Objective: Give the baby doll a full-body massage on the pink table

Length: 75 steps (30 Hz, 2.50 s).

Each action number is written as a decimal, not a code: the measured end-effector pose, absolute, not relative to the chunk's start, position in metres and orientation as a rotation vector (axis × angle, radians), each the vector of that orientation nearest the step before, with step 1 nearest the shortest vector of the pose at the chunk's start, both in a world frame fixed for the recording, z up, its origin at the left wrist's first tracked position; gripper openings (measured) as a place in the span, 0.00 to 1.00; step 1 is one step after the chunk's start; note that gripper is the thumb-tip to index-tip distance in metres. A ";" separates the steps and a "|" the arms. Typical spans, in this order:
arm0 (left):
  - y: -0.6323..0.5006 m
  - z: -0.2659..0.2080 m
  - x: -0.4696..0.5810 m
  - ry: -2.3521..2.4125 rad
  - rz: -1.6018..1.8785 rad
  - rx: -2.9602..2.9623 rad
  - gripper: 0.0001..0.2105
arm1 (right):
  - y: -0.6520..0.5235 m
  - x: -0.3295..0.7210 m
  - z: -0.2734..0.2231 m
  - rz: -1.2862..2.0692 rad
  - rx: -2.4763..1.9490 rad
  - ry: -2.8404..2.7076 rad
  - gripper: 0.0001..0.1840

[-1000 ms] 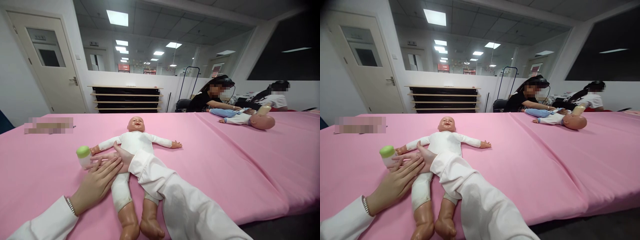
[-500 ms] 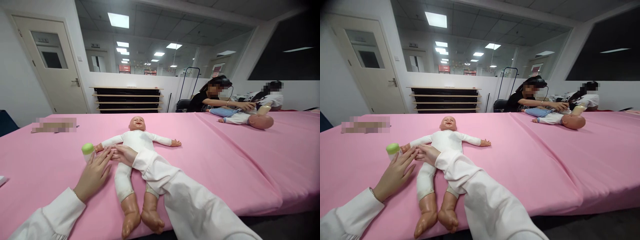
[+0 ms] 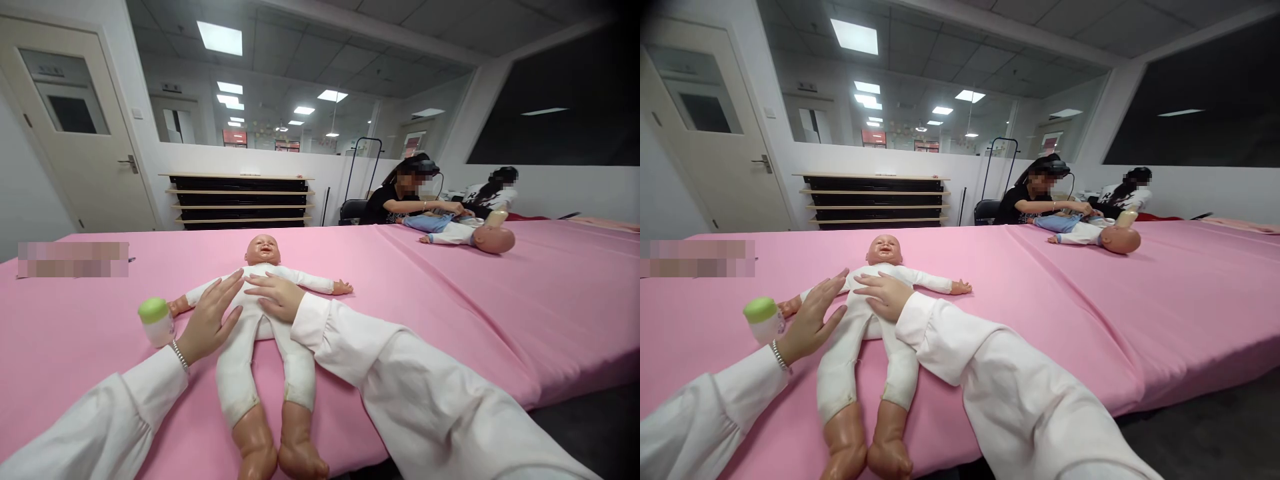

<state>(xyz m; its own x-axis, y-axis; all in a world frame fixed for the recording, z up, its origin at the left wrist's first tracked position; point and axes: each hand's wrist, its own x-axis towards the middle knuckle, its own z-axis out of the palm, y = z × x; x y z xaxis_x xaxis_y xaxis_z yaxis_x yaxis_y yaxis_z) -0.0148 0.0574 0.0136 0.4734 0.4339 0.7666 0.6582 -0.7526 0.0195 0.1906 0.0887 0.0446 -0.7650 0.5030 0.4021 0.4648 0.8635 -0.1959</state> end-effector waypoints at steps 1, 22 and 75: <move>0.065 0.010 -0.013 -0.922 -1.153 -2.485 0.28 | 0.091 0.192 0.039 0.134 -0.703 -2.600 0.20; 0.092 -0.027 -0.013 -1.558 -1.011 -2.912 0.23 | 0.118 0.222 -0.012 0.418 -1.036 -2.200 0.23; 0.080 -0.018 -0.011 -1.239 -1.214 -3.101 0.23 | 0.096 0.223 -0.005 0.181 -0.528 -2.430 0.27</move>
<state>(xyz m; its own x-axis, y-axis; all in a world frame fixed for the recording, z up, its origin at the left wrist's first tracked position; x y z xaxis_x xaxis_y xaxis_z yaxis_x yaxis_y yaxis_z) -0.0106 0.0796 -0.0183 0.5433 0.7198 0.4320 0.4462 -0.6835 0.5778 0.2229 0.0961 -0.0046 -0.7167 0.4147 0.5606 0.3269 0.9099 -0.2552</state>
